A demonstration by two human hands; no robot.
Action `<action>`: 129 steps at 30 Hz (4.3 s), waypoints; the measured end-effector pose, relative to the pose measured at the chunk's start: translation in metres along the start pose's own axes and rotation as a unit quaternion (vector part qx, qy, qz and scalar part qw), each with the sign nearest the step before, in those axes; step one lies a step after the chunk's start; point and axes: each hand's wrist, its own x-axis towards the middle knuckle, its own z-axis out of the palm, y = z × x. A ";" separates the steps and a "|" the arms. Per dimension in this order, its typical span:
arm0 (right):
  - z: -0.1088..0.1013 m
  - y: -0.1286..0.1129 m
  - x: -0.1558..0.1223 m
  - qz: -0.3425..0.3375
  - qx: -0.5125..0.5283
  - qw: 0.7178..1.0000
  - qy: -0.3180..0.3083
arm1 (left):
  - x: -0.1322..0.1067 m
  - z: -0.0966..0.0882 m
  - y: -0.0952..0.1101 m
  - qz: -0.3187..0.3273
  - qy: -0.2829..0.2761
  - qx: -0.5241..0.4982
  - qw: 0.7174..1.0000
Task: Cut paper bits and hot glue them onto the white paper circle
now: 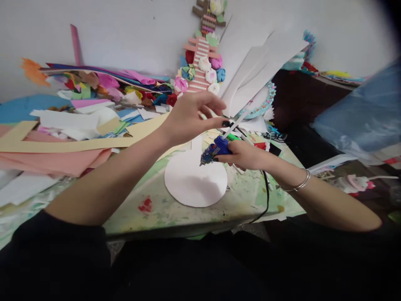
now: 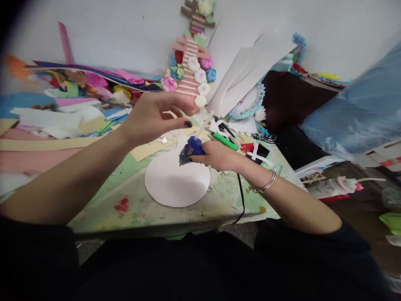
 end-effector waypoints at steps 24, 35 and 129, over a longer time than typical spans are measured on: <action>0.005 -0.029 0.006 -0.042 -0.055 0.997 0.014 | -0.036 -0.011 -0.038 -0.097 0.077 0.016 0.992; 0.021 -0.023 0.051 -0.031 0.032 0.999 -0.015 | -0.165 -0.021 -0.073 -0.206 -0.035 0.250 0.946; 0.036 0.041 0.022 0.030 0.094 0.994 -0.036 | -0.241 0.060 -0.013 0.052 -0.017 0.321 0.946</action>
